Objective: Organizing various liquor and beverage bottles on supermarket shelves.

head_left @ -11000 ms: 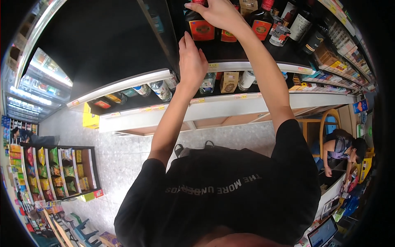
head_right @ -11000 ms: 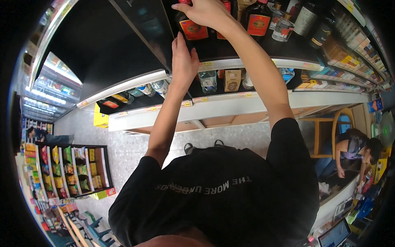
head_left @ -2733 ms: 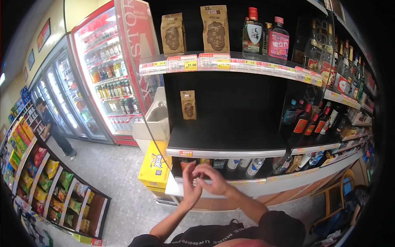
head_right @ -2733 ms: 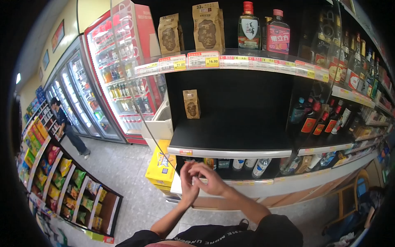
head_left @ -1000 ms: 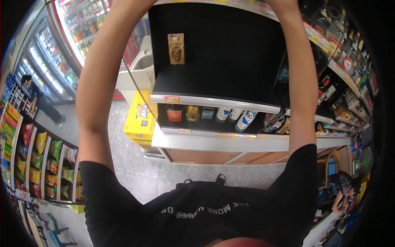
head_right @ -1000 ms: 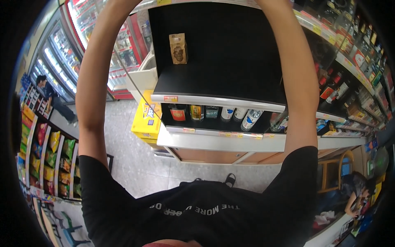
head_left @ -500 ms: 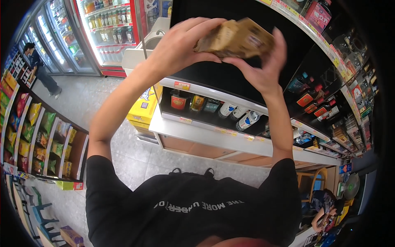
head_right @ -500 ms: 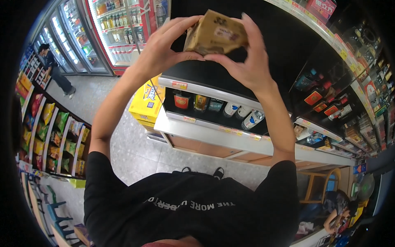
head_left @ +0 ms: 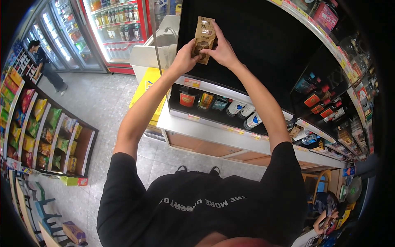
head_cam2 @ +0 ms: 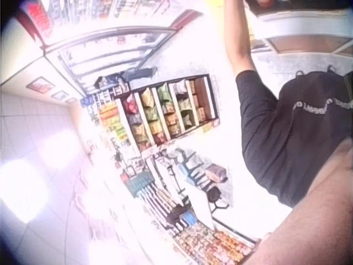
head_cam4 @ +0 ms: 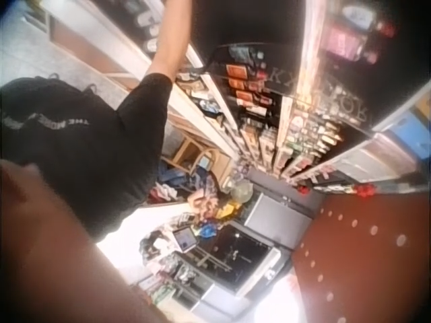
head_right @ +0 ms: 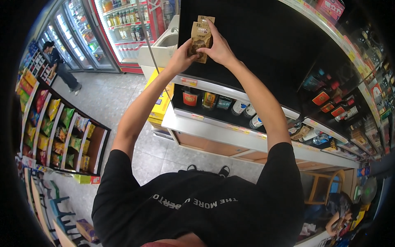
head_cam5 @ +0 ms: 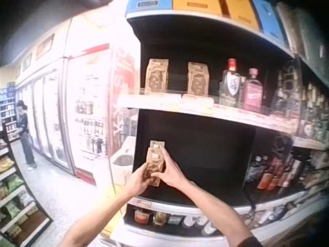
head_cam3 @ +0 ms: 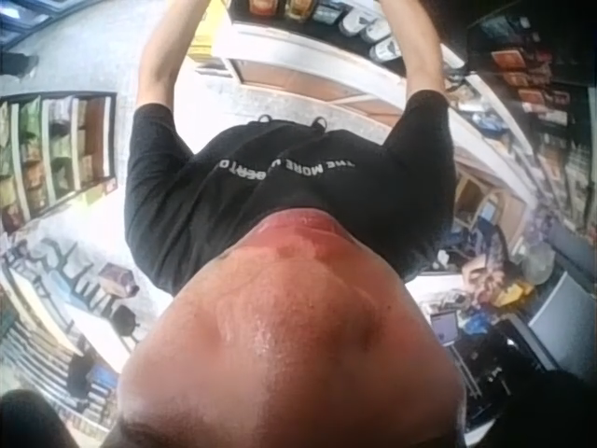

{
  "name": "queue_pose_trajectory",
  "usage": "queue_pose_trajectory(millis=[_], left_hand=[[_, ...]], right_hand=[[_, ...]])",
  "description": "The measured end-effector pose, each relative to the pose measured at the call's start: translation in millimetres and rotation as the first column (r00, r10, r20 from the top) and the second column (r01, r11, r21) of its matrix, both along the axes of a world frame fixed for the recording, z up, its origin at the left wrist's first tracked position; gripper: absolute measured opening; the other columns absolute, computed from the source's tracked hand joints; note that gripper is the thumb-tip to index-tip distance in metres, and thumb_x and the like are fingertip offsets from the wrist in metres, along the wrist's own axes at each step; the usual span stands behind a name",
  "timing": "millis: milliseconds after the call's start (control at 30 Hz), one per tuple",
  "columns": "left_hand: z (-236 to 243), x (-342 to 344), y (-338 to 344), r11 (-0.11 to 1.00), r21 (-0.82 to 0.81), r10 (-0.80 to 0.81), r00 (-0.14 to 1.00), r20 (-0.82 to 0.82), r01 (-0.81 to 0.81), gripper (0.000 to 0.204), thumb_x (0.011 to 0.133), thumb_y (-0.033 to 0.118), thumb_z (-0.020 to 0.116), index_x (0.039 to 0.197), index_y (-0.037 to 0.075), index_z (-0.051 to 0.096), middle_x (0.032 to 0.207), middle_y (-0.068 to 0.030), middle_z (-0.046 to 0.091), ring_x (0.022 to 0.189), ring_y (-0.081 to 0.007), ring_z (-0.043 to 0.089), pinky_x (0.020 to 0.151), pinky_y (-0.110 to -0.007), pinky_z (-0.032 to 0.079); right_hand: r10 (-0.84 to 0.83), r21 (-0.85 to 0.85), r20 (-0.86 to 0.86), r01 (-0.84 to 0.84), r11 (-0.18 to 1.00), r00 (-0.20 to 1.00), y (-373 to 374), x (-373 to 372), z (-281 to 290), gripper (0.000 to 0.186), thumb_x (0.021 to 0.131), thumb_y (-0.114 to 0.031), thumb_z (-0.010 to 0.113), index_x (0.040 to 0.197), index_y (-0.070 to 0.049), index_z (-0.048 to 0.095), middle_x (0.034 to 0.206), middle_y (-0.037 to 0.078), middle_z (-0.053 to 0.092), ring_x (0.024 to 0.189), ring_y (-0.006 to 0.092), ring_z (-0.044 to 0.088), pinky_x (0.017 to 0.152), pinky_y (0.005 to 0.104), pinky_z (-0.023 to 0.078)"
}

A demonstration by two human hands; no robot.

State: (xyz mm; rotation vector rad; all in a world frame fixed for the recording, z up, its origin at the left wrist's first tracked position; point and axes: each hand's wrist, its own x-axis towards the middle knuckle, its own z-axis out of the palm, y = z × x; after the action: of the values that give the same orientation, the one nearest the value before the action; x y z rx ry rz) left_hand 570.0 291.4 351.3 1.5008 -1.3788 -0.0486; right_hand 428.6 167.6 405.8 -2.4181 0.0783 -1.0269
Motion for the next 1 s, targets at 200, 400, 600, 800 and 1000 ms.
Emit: queue_pose_trajectory(millis=[200,400,600,800,1000], left_hand=[[-9.5,4.8,-2.9,0.992,0.002,0.124,0.992,0.025,-0.124,0.056,0.081,0.001,0.075,0.132,-0.004,0.052,0.119,-0.0221,0.068,0.113,-0.0344,0.065,0.096,-0.039,0.051],[-13.1,1.2,-0.7,0.982,0.020,0.190,0.982,0.002,-0.190,0.054,0.080,0.002,0.074,0.131,-0.001,0.053,0.117,-0.0212,0.068,0.112,-0.0350,0.066,0.094,-0.039,0.052],[-13.0,-3.5,1.1,0.983,0.039,0.182,0.983,-0.021,-0.181,0.057,0.078,0.002,0.073,0.131,-0.002,0.053,0.115,-0.0239,0.067,0.109,-0.0388,0.065,0.092,-0.043,0.052],[-18.2,-3.1,-4.3,0.992,0.003,0.126,0.987,-0.095,-0.127,0.058,0.076,0.002,0.073,0.130,-0.003,0.053,0.114,-0.0266,0.065,0.111,-0.0427,0.062,0.095,-0.047,0.050],[-12.0,-0.8,1.4,0.987,0.022,0.162,0.984,-0.072,-0.161,0.061,0.077,0.003,0.074,0.133,-0.003,0.051,0.117,-0.0259,0.064,0.115,-0.0445,0.059,0.098,-0.047,0.049]], right_hand=[[-0.004,-0.024,-0.010,0.004,1.000,1.000,3.2,11.9,-7.6,0.114,0.070,-0.011,0.088,0.159,-0.016,0.018,0.150,0.026,0.043,0.138,0.0422,0.045,0.115,0.0450,0.040],[0.020,-0.025,-0.016,-0.021,0.999,1.000,0.6,17.6,-11.9,0.116,0.070,-0.010,0.087,0.160,-0.020,0.016,0.152,0.026,0.042,0.140,0.0428,0.042,0.116,0.0451,0.038],[0.020,-0.031,-0.012,-0.020,0.999,1.000,-0.6,14.5,-16.1,0.118,0.072,-0.011,0.087,0.161,-0.018,0.010,0.155,0.027,0.037,0.143,0.0421,0.038,0.118,0.0451,0.036],[0.004,-0.082,-0.021,-0.006,0.997,1.000,-2.5,13.6,-19.9,0.122,0.074,-0.012,0.086,0.161,-0.017,0.001,0.157,0.029,0.027,0.145,0.0454,0.031,0.121,0.0463,0.029],[-0.054,0.059,0.054,0.051,0.997,0.997,28.3,-9.5,-12.0,0.105,0.085,-0.007,0.077,0.161,-0.012,0.004,0.153,0.027,0.031,0.136,0.0341,0.047,0.087,0.0328,0.059]])
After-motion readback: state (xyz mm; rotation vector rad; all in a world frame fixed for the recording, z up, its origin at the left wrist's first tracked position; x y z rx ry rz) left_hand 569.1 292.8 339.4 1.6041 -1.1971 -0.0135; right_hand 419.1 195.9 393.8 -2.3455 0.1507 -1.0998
